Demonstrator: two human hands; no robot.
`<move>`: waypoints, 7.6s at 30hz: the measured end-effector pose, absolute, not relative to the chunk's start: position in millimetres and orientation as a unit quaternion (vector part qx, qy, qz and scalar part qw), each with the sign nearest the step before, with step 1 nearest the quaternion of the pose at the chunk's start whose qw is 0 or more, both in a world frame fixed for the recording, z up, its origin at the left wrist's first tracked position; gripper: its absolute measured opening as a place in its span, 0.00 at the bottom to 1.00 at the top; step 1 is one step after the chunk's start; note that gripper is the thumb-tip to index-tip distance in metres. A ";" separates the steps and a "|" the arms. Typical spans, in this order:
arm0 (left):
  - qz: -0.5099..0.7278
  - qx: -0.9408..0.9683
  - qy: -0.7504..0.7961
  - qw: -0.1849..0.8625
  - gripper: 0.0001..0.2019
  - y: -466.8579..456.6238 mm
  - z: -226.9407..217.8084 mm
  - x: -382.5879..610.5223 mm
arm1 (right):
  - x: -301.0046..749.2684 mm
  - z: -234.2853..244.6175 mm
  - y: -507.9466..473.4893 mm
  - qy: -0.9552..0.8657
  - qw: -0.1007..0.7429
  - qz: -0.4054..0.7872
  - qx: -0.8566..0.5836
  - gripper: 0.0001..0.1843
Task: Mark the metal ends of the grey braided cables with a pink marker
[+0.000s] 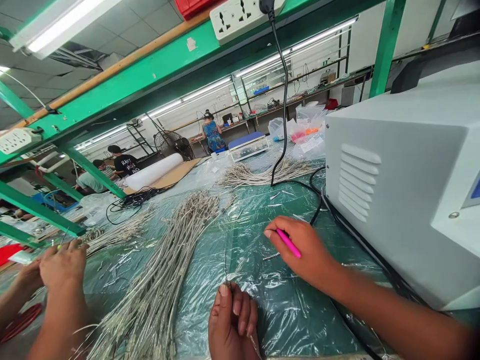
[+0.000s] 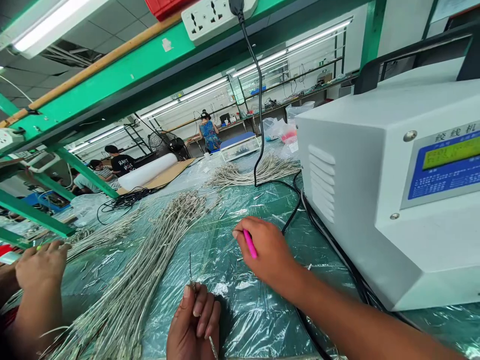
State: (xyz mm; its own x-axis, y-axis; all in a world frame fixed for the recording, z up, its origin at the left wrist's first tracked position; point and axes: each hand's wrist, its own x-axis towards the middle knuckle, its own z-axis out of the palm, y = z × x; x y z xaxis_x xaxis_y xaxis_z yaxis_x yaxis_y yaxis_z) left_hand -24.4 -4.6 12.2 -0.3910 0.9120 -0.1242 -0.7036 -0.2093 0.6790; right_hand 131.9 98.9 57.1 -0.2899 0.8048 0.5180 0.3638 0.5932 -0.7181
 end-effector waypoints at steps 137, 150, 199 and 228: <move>0.739 0.209 0.405 0.495 0.17 -8.3 20.6 3.2 | 115.4 65.2 69.4 -0.683 0.364 0.580 -0.255 0.15; 0.761 0.209 0.386 0.477 0.12 -7.4 18.1 -0.9 | 118.3 61.2 67.1 -0.639 0.486 0.545 -0.241 0.33; 0.757 0.205 0.393 0.479 0.12 -5.7 13.1 -2.3 | 119.3 64.6 62.7 -0.744 0.437 0.439 -0.249 0.23; 0.770 0.210 0.412 0.440 0.13 -6.6 5.3 -2.6 | 117.0 60.6 61.7 -0.756 0.421 0.424 -0.268 0.24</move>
